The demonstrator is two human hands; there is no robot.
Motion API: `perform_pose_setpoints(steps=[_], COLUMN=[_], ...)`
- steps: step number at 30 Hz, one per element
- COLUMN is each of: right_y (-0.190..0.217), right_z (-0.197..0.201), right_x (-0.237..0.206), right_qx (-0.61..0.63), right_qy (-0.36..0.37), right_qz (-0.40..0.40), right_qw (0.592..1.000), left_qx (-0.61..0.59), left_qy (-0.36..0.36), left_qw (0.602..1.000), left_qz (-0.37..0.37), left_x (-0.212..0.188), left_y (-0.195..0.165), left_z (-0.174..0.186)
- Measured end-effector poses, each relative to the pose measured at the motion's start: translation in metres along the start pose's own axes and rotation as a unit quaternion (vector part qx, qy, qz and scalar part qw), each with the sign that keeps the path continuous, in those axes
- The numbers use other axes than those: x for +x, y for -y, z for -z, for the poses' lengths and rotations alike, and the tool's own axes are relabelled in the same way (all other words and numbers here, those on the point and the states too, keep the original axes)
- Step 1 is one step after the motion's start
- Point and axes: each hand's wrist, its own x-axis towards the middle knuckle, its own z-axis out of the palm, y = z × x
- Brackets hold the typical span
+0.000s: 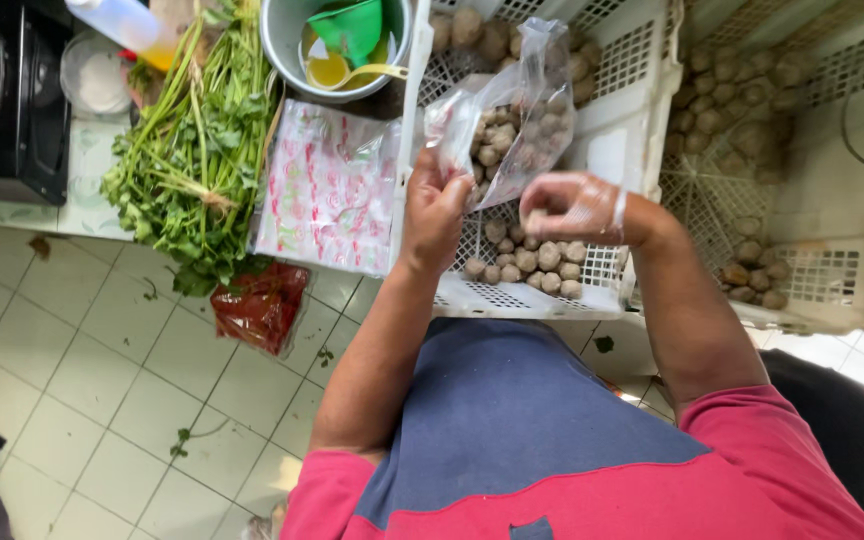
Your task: The person holds open a clear plastic bag inside a plastic crate and picks round meatballs one at a time from the crate, placing them into the bag. They continue filling the bag, occasionally repositioning it, and at the end move remaining meatballs within the crate.
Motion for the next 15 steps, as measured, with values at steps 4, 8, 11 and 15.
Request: perform_pose_setpoints(steps=[4,8,11,15], right_y=[0.008,-0.026,-0.06,-0.095], right_z=[0.001,0.002,-0.015,-0.05], right_x=[0.014,0.021,0.033,0.069], right_qx=[0.064,-0.053,-0.27,-0.419], right_qy=[-0.115,-0.186,-0.008,0.081], right_qz=[0.06,0.028,-0.188,-0.19], right_qw=[0.99,0.981,0.944,0.884], left_qx=[0.015,0.028,0.012,0.004], left_qy=[0.013,0.005,0.007,0.016], left_qw=[1.0,0.999,1.0,1.0], left_qz=[-0.007,-0.024,-0.01,-0.013], left_x=[-0.002,-0.004,-0.005,-0.006], left_y=[-0.002,-0.01,-0.014,-0.015], left_z=[-0.002,-0.005,-0.006,-0.007])
